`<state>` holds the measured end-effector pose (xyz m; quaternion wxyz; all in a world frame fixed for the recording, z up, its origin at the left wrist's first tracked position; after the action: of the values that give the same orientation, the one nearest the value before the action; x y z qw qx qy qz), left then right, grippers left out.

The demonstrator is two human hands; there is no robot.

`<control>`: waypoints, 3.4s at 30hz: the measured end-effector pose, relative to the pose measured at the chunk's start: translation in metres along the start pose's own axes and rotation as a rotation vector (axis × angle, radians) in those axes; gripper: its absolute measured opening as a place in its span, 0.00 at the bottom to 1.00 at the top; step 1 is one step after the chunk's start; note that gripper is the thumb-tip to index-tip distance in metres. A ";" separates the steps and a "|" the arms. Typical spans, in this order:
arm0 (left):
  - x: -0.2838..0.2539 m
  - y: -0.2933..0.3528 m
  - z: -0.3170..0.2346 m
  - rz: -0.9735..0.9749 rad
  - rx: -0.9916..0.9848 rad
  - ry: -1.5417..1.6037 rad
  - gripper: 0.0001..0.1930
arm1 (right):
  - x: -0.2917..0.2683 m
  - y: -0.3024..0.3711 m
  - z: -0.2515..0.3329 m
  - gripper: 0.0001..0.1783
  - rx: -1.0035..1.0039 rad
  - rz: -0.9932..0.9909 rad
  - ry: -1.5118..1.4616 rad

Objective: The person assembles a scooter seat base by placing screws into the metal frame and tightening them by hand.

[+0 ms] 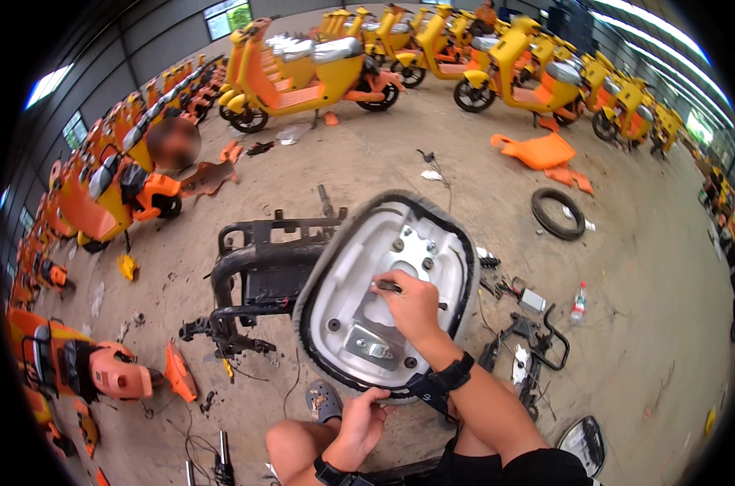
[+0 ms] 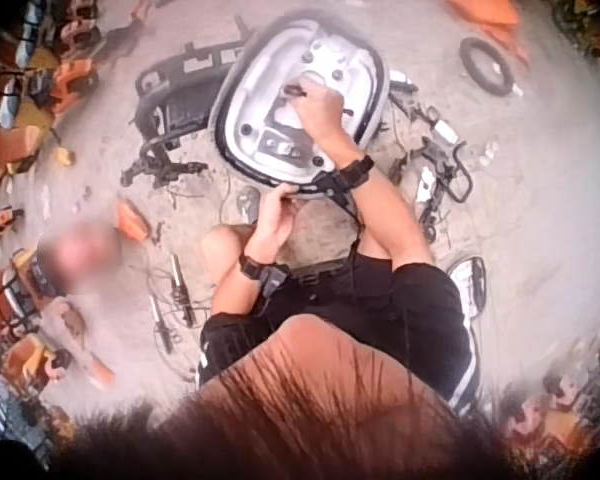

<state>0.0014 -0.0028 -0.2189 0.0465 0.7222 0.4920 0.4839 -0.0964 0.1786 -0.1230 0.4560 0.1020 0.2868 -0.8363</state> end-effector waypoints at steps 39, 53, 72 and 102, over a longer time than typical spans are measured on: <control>-0.006 -0.004 0.007 -0.029 -0.021 -0.039 0.09 | -0.010 0.002 0.030 0.12 -0.219 0.008 0.212; -0.016 -0.001 0.004 0.018 -0.040 -0.032 0.14 | -0.010 0.007 0.028 0.08 -0.361 -0.110 0.259; -0.002 0.001 0.002 -0.016 -0.071 -0.043 0.13 | -0.004 -0.002 0.013 0.04 -0.310 -0.010 0.184; 0.010 -0.001 -0.005 0.011 0.103 -0.062 0.21 | -0.008 0.004 0.008 0.14 -0.153 0.121 0.208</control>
<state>-0.0029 0.0036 -0.2103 0.0219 0.7409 0.5107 0.4356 -0.0878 0.1782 -0.1150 0.4800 0.1701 0.3888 -0.7678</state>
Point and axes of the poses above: each hand's wrist, its own y-axis away from the middle knuckle, its own x-axis out of the palm, z = x × y, the point moved 6 cm from there along -y, towards the middle knuckle, and after that the axes turned 5 degrees about z, right-handed, at the moved point
